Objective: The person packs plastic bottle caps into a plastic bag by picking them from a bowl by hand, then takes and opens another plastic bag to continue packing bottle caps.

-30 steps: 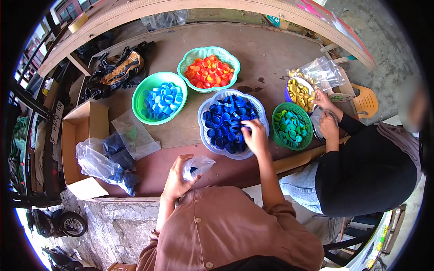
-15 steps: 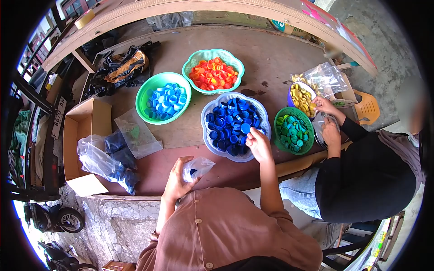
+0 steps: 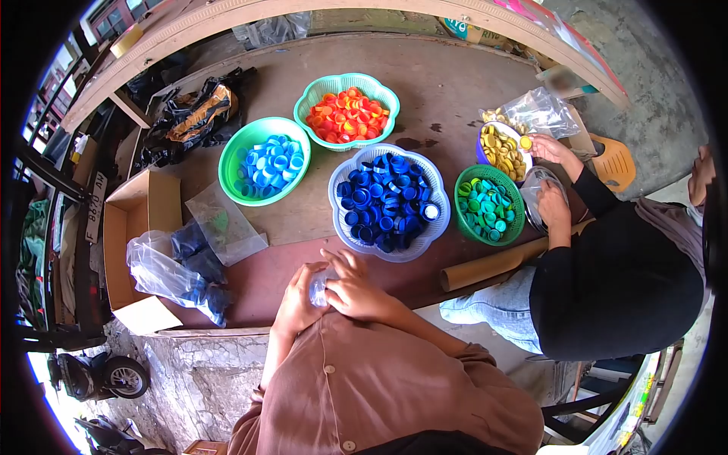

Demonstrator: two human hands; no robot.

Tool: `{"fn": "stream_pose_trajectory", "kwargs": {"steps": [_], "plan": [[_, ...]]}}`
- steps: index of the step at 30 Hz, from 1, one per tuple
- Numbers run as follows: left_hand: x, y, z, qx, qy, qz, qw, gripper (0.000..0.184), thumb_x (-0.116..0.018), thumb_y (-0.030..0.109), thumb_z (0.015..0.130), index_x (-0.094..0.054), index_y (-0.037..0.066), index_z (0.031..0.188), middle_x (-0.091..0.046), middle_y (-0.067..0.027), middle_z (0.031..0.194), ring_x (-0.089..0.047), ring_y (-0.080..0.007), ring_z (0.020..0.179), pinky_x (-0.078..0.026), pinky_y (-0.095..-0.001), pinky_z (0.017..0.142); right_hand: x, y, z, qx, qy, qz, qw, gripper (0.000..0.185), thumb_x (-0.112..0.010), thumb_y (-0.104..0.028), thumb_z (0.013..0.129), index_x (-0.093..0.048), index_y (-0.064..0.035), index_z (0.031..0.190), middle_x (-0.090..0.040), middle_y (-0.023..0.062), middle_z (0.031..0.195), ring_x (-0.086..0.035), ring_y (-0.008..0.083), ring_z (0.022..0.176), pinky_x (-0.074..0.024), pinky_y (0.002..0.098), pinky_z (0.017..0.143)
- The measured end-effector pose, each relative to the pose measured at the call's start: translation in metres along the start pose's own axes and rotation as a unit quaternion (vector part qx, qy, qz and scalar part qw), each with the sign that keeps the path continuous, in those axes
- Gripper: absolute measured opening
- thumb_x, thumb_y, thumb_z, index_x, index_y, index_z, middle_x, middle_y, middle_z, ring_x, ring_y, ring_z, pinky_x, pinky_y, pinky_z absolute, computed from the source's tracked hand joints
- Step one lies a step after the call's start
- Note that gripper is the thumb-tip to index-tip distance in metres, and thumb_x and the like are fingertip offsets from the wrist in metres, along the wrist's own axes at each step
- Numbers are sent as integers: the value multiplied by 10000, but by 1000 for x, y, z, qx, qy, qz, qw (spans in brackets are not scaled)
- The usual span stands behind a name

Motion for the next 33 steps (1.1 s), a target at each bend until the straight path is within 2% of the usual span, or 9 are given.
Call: {"fn": "stream_pose_trajectory", "kwargs": {"steps": [3, 5, 10, 15, 19, 25, 29, 32, 33], "plan": [[0, 0, -2, 17, 5, -15, 1000, 554, -720, 55, 596, -472, -5, 1089, -543, -167, 1037, -545, -323, 973, -441, -377, 840, 36, 9, 11, 34, -1, 136, 990, 164, -634, -230, 753, -661, -69, 766, -512, 144, 1164, -430, 287, 1111, -269, 439, 932], [6, 2, 0, 41, 26, -13, 999, 554, -734, 84, 602, -476, -4, 1084, -543, -168, 1035, -547, -320, 968, -442, -378, 836, 65, 37, 17, -28, 53, 202, 978, 110, -632, -141, 758, -651, -34, 780, -591, 127, 1000, -557, 270, 920, -413, 357, 806], [12, -1, 2, 45, 32, -1, 998, 539, -738, 121, 621, -476, -9, 1073, -541, -171, 1025, -546, -322, 963, -439, -372, 839, 137, 118, -10, -127, 268, 7, 955, 75, -677, -66, 665, -628, -52, 720, -593, 116, 795, -586, 272, 759, -464, 341, 691], [9, -1, 4, 49, 24, -2, 999, 538, -727, 114, 629, -479, 5, 1094, -540, -167, 1038, -541, -331, 973, -447, -378, 838, 120, 160, -35, -269, 146, -94, 947, 99, -721, -178, 607, -653, -119, 648, -599, 75, 750, -567, 273, 704, -431, 395, 655], [8, -2, 6, 46, 19, 1, 999, 534, -725, 110, 628, -481, 6, 1091, -540, -164, 1038, -542, -330, 973, -448, -377, 836, 67, 153, -33, -305, -22, -235, 923, 142, -732, -274, 584, -683, -154, 642, -609, 56, 810, -509, 254, 920, -342, 416, 805], [11, -2, 4, 54, 26, 2, 998, 534, -724, 109, 626, -479, 10, 1090, -542, -160, 1039, -545, -330, 969, -450, -377, 834, 53, 169, -39, -316, 6, -231, 920, 132, -709, -267, 628, -686, -149, 682, -595, 46, 805, -499, 254, 918, -334, 431, 800], [10, -4, 4, 61, 26, 2, 998, 534, -724, 108, 629, -477, 11, 1092, -542, -158, 1042, -543, -330, 974, -450, -378, 834, 75, 175, -51, -353, 98, 107, 924, 176, -646, -267, 737, -674, -105, 800, -622, 47, 806, -590, 214, 764, -395, 350, 751], [7, -4, 5, 54, 27, -3, 998, 536, -731, 100, 619, -476, 7, 1081, -544, -160, 1034, -545, -331, 964, -448, -380, 834, 70, 169, -51, -350, 127, 491, 787, 215, -584, -215, 811, -625, -29, 911, -597, 12, 816, -553, 134, 804, -384, 256, 744], [6, -3, 6, 47, 31, -3, 998, 540, -739, 92, 608, -475, 1, 1071, -545, -163, 1022, -549, -331, 951, -446, -381, 834, 70, 171, -53, -350, 129, 490, 788, 215, -584, -215, 811, -625, -29, 911, -597, 12, 816, -553, 134, 804, -384, 256, 744]]}}
Point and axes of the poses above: each hand's wrist, its own z-axis towards the middle knuckle, its own x-axis out of the back of the hand, y = z × x, the point moved 7 cm from there along z, towards the middle knuckle
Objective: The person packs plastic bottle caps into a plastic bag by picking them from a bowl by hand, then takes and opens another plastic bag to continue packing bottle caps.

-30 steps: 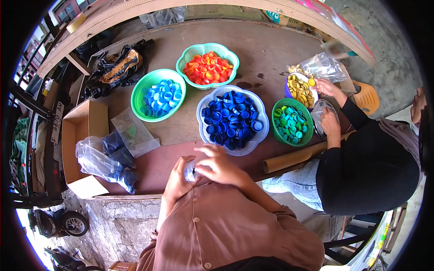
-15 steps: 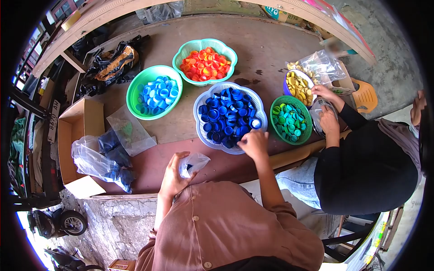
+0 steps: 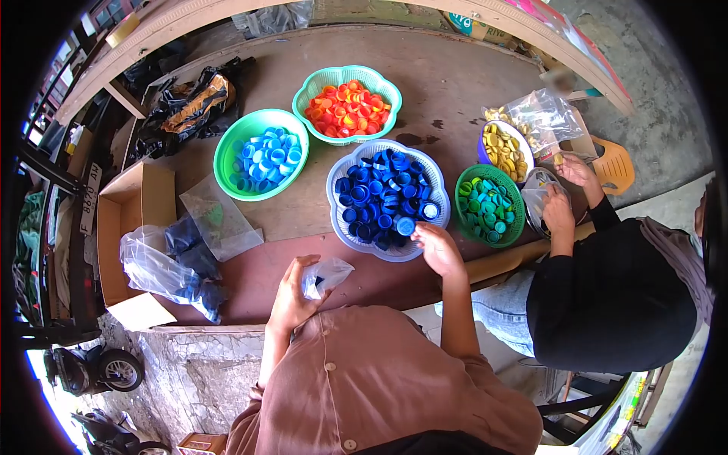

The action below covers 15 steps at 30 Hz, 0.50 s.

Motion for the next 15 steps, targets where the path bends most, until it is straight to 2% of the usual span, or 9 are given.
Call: {"fn": "stream_pose_trajectory", "kwargs": {"steps": [2, 4, 6, 8, 10, 11, 12, 14, 15], "plan": [[-1, 2, 0, -2, -2, 1, 1000, 542, -740, 93, 609, -473, 2, 1072, -545, -163, 1024, -548, -331, 955, -446, -382, 834, -19, 3, -5, -22, -146, 304, 941, 180, -552, -183, 825, -615, -52, 931, -599, 12, 858, -538, 122, 831, -368, 252, 738], [0, 3, 0, 0, -3, 4, 1000, 545, -740, 93, 609, -471, 3, 1074, -544, -164, 1025, -547, -332, 959, -446, -383, 834, -31, -1, -9, 0, -167, 316, 934, 166, -533, -172, 833, -611, -64, 932, -593, 10, 879, -527, 109, 835, -357, 248, 726], [1, 2, -2, 0, 0, 3, 1000, 548, -740, 94, 610, -469, 3, 1077, -542, -165, 1035, -545, -332, 969, -444, -383, 838, -37, -9, -13, 18, -132, 338, 932, 185, -527, -175, 834, -611, -58, 950, -594, 5, 853, -531, 116, 832, -357, 248, 727], [1, 1, -3, 6, -4, 1, 1000, 548, -740, 96, 612, -469, 2, 1079, -541, -167, 1041, -544, -332, 973, -442, -384, 842, -46, -16, -18, 17, -131, 299, 945, 184, -560, -158, 818, -616, -52, 958, -585, 20, 933, -527, 124, 875, -365, 260, 784], [-1, 2, -2, 10, -10, -3, 1000, 548, -740, 99, 614, -469, 2, 1081, -540, -168, 1046, -543, -331, 976, -440, -385, 845, -80, -31, -26, 88, -198, -9, 976, 140, -583, -108, 798, -618, -51, 921, -502, 68, 1181, -460, 187, 1068, -324, 377, 922], [-3, 3, -2, 7, -11, -7, 1000, 549, -738, 95, 613, -470, 3, 1083, -540, -168, 1049, -543, -330, 978, -440, -384, 847, -96, -44, -34, 184, -201, -158, 949, 126, -609, -105, 772, -628, -57, 887, -465, 89, 1222, -418, 239, 1116, -295, 408, 951], [-3, 4, -2, 4, -12, -11, 1000, 550, -736, 92, 612, -470, 3, 1086, -539, -168, 1051, -543, -328, 980, -439, -384, 849, -116, -51, -44, 275, -198, -302, 891, 113, -635, -103, 747, -637, -63, 853, -428, 109, 1263, -375, 290, 1163, -266, 438, 981], [-8, 6, -1, -16, -21, -15, 1000, 552, -734, 87, 608, -471, 4, 1086, -540, -168, 1051, -543, -326, 983, -440, -382, 849, -148, -38, -51, 316, -165, -362, 862, 77, -661, -127, 698, -656, -94, 767, -421, 140, 1272, -296, 382, 1205, -234, 474, 987], [-11, 8, -1, -35, -28, -22, 999, 554, -733, 82, 604, -472, 4, 1087, -540, -168, 1051, -543, -324, 986, -441, -379, 848, -161, -25, -54, 305, -147, -455, 824, 100, -670, -149, 661, -658, -85, 737, -399, 148, 1300, -258, 419, 1228, -198, 500, 996]]}}
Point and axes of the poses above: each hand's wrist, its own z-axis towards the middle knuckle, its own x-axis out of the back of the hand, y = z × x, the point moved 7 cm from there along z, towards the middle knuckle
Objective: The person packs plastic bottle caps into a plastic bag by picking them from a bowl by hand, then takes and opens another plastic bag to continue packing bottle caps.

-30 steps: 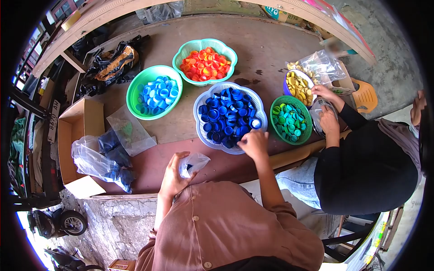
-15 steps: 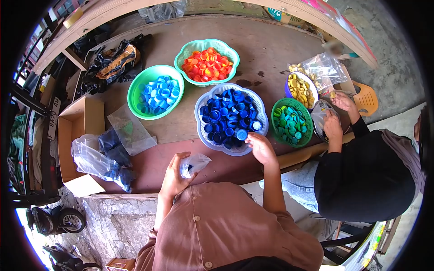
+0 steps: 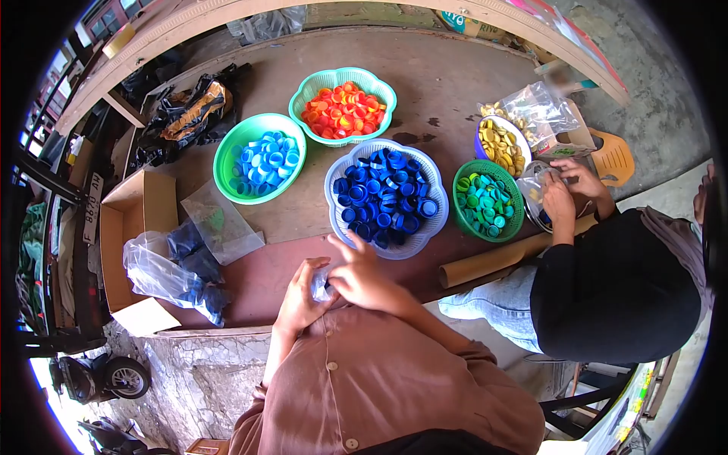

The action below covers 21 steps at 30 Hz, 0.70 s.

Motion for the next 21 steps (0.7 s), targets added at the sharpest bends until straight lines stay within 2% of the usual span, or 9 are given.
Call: {"fn": "stream_pose_trajectory", "kwargs": {"steps": [1, 3, 5, 7, 9, 12, 15, 19, 21], "plan": [[-1, -1, -1, -2, 0, -1, 1000, 554, -733, 82, 604, -472, 4, 1087, -540, -168, 1051, -543, -324, 986, -441, -379, 848, -11, -7, 0, 20, -34, -104, 994, 103, -662, -156, 653, -665, -90, 732, -387, 147, 1317, -245, 406, 1248, -185, 507, 994], [-4, -5, -3, 1, -22, 19, 1000, 555, -732, 73, 597, -473, -1, 1083, -541, -170, 1050, -543, -319, 991, -444, -374, 846, -21, -3, -2, 24, -57, -93, 994, 109, -658, -176, 685, -668, -89, 749, -397, 147, 1305, -252, 398, 1246, -190, 503, 991], [0, -3, -6, -2, -4, 10, 1000, 558, -740, 82, 595, -473, -7, 1077, -541, -170, 1043, -546, -317, 982, -446, -371, 843, 1, 2, -2, 30, -22, 52, 998, 129, -660, -200, 713, -666, -79, 759, -415, 152, 1287, -276, 386, 1234, -209, 487, 985], [4, -6, -6, 31, 15, 1, 999, 555, -746, 92, 600, -474, -7, 1073, -542, -169, 1035, -548, -319, 971, -447, -372, 841, 35, 22, 1, 32, 84, 113, 990, 84, -662, -168, 708, -669, -95, 747, -587, 125, 1010, -537, 301, 956, -401, 391, 830], [7, -5, -4, 30, 19, 7, 999, 548, -749, 102, 608, -474, -4, 1070, -543, -167, 1030, -550, -318, 967, -445, -373, 842, 54, 65, -5, -80, 146, 114, 979, 58, -667, -141, 680, -661, -84, 685, -613, 104, 739, -590, 266, 703, -456, 358, 608], [8, -4, -4, 18, 11, 27, 999, 531, -731, 120, 642, -473, 0, 1090, -538, -154, 1064, -538, -318, 1000, -447, -368, 852, 69, 105, -23, -204, 132, -282, 928, 63, -646, -177, 634, -657, -127, 597, -585, 77, 683, -518, 271, 737, -358, 416, 670], [7, -3, -3, 14, 8, 16, 1000, 528, -728, 122, 643, -477, 0, 1092, -534, -158, 1067, -536, -319, 999, -445, -369, 854, 49, 134, -24, -273, 2, -319, 908, 113, -657, -187, 638, -664, -81, 677, -623, 73, 749, -530, 258, 853, -353, 418, 776], [7, -5, -6, 21, 9, 9, 1000, 542, -747, 100, 617, -474, -3, 1073, -543, -168, 1037, -551, -319, 968, -449, -372, 836, 29, 151, -21, -316, -41, -298, 900, 163, -662, -211, 649, -660, -57, 702, -637, 69, 782, -528, 252, 895, -347, 416, 813], [9, -5, -7, 25, 10, 9, 1000, 544, -748, 99, 616, -474, -1, 1075, -542, -168, 1039, -552, -318, 969, -450, -371, 834, 25, 161, -25, -317, -3, -319, 893, 124, -685, -244, 644, -690, -121, 654, -642, 58, 806, -534, 259, 859, -342, 426, 794]]}}
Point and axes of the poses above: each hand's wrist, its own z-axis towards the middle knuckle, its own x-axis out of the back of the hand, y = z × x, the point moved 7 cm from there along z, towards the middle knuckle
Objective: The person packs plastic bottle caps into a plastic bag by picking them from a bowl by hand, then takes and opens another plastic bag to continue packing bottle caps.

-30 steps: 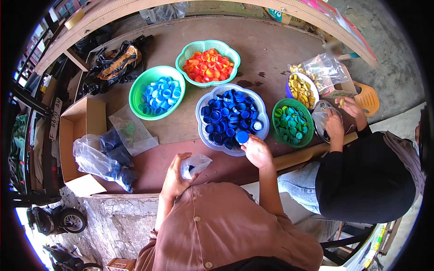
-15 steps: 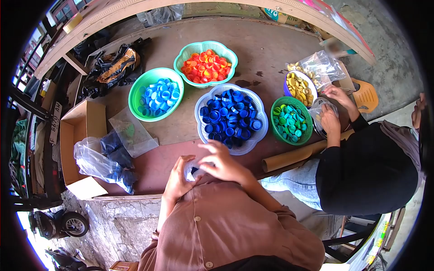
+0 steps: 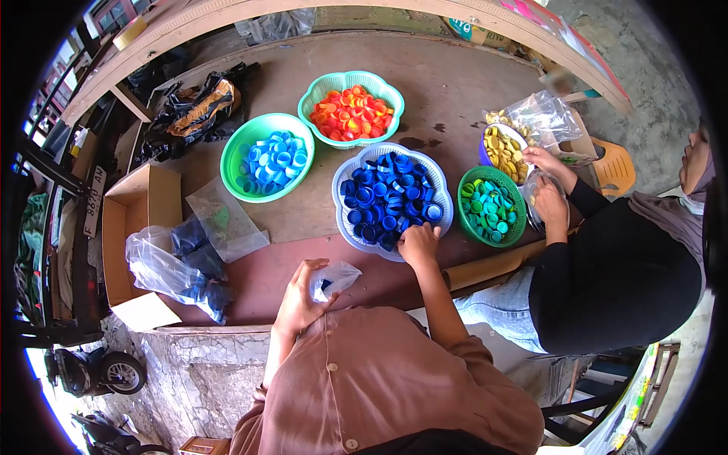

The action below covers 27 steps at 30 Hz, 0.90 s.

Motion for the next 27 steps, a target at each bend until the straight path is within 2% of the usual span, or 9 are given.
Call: {"fn": "stream_pose_trajectory", "kwargs": {"steps": [5, 6, 8, 10, 16, 21, 24, 26, 27], "plan": [[2, 3, 1, -11, 10, 7, 1000, 544, -750, 94, 616, -474, -2, 1075, -543, -167, 1041, -552, -317, 968, -452, -368, 832, 28, 19, -13, -49, -12, 249, 967, 158, -641, -275, 715, -681, -135, 776, -636, 67, 796, -544, 230, 868, -348, 395, 796], [1, 3, 2, -11, 9, 6, 1000, 544, -750, 94, 616, -474, -2, 1075, -543, -167, 1041, -552, -317, 968, -452, -368, 832, 24, 27, -15, -75, -26, 397, 915, 157, -630, -291, 738, -682, -152, 789, -629, 67, 782, -550, 209, 844, -355, 361, 783], [-2, 0, 3, -3, 1, -2, 1000, 547, -752, 92, 612, -474, -2, 1074, -543, -166, 1040, -550, -318, 971, -450, -370, 834, 20, 21, -18, -14, -92, 740, 666, 192, -557, -242, 826, -622, -77, 900, -577, -17, 807, -511, 96, 793, -336, 206, 710], [-2, 1, 2, -1, -6, -3, 1000, 537, -737, 107, 630, -475, 3, 1087, -536, -159, 1055, -544, -315, 987, -449, -371, 844, 23, 13, -27, 1, -155, 856, 493, 172, -524, -181, 845, -581, -59, 952, -558, -35, 868, -501, 76, 810, -330, 211, 699], [0, 2, 2, -2, -6, 1, 1000, 527, -722, 122, 649, -475, 6, 1100, -529, -154, 1071, -536, -311, 1009, -443, -369, 862, 30, -13, -37, 15, -173, 886, 430, 153, -508, -148, 848, -584, -76, 960, -561, -25, 875, -496, 70, 819, -334, 214, 701], [0, 4, 2, -1, -6, 4, 1000, 530, -722, 120, 648, -472, 6, 1102, -528, -155, 1076, -535, -313, 1011, -442, -369, 864, 43, -28, -37, 25, -174, 895, 409, 137, -521, -132, 841, -592, -72, 941, -569, -25, 859, -504, 79, 840, -341, 218, 723], [-1, 4, 2, -2, 5, -3, 1000, 551, -750, 95, 607, -468, 2, 1070, -538, -167, 1046, -542, -320, 982, -441, -376, 848, 65, -48, -43, 72, -153, 748, 642, 121, -589, -158, 807, -619, -76, 890, -544, 33, 1038, -498, 152, 966, -338, 283, 864], [-3, 4, 3, 0, 6, 0, 1000, 559, -748, 94, 606, -464, 3, 1079, -537, -166, 1052, -542, -321, 984, -441, -377, 847, 97, -74, -53, 265, -22, 499, 825, 85, -611, -144, 783, -627, -75, 829, -473, 72, 1214, -410, 236, 1116, -256, 350, 972], [-4, 3, 3, -1, 5, 0, 1000, 559, -748, 94, 606, -464, 3, 1079, -537, -166, 1052, -542, -321, 984, -441, -377, 847, 96, -87, -57, 291, -23, 480, 827, 82, -632, -169, 763, -639, -96, 801, -447, 86, 1250, -359, 281, 1160, -234, 382, 986]]}}
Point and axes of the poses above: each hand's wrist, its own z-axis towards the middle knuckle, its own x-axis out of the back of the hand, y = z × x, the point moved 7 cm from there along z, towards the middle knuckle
